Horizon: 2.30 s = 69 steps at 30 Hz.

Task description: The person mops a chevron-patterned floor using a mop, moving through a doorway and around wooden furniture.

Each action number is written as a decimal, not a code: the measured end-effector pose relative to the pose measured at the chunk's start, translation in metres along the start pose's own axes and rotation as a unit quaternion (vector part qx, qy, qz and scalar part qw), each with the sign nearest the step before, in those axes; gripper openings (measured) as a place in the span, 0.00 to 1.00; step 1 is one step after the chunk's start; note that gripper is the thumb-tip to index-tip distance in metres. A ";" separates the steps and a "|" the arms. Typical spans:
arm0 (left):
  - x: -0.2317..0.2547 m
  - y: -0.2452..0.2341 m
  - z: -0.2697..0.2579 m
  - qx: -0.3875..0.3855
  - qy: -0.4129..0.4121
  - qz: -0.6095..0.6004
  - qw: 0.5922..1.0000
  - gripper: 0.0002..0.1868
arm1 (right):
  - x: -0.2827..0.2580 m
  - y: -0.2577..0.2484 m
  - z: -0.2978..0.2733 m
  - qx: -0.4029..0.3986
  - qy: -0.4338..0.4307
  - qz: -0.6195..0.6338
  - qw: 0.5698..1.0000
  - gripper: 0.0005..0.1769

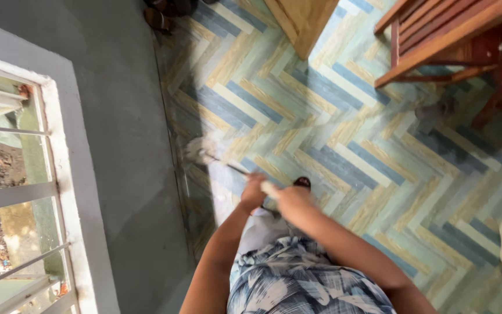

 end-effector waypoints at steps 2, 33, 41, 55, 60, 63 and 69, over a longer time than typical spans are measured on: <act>0.017 0.047 0.008 -0.150 -0.092 -0.077 0.981 0.19 | 0.037 -0.018 -0.042 0.039 0.050 0.049 0.997 0.17; 0.093 0.121 -0.009 -0.142 0.234 -0.074 0.959 0.32 | 0.044 -0.032 -0.151 -0.025 0.144 -0.057 0.988 0.16; 0.093 0.110 -0.024 -0.273 0.085 0.049 0.957 0.17 | 0.054 -0.027 -0.153 -0.053 0.082 0.023 0.995 0.16; -0.017 -0.029 -0.049 -0.118 -0.194 0.132 0.965 0.48 | -0.049 0.103 0.027 0.017 -0.094 -0.049 0.994 0.37; 0.011 0.010 -0.065 -0.237 -0.151 0.070 0.957 0.43 | -0.019 0.055 -0.037 -0.039 -0.060 -0.040 0.997 0.34; 0.008 -0.011 -0.045 -0.209 -0.080 0.063 0.973 0.40 | -0.033 0.041 -0.027 -0.048 -0.027 -0.036 0.998 0.33; -0.054 -0.135 0.027 -0.155 -0.115 0.151 0.970 0.41 | -0.133 0.049 0.102 0.060 -0.064 -0.002 0.996 0.50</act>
Point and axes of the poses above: each hand's wrist, its own z-axis towards the middle knuckle, its own y-axis out of the palm, x = y × z, the point moved 2 cm from there along z, towards the middle knuckle, and after that the axes turned 11 degrees about -z, right-handed, at the moved point
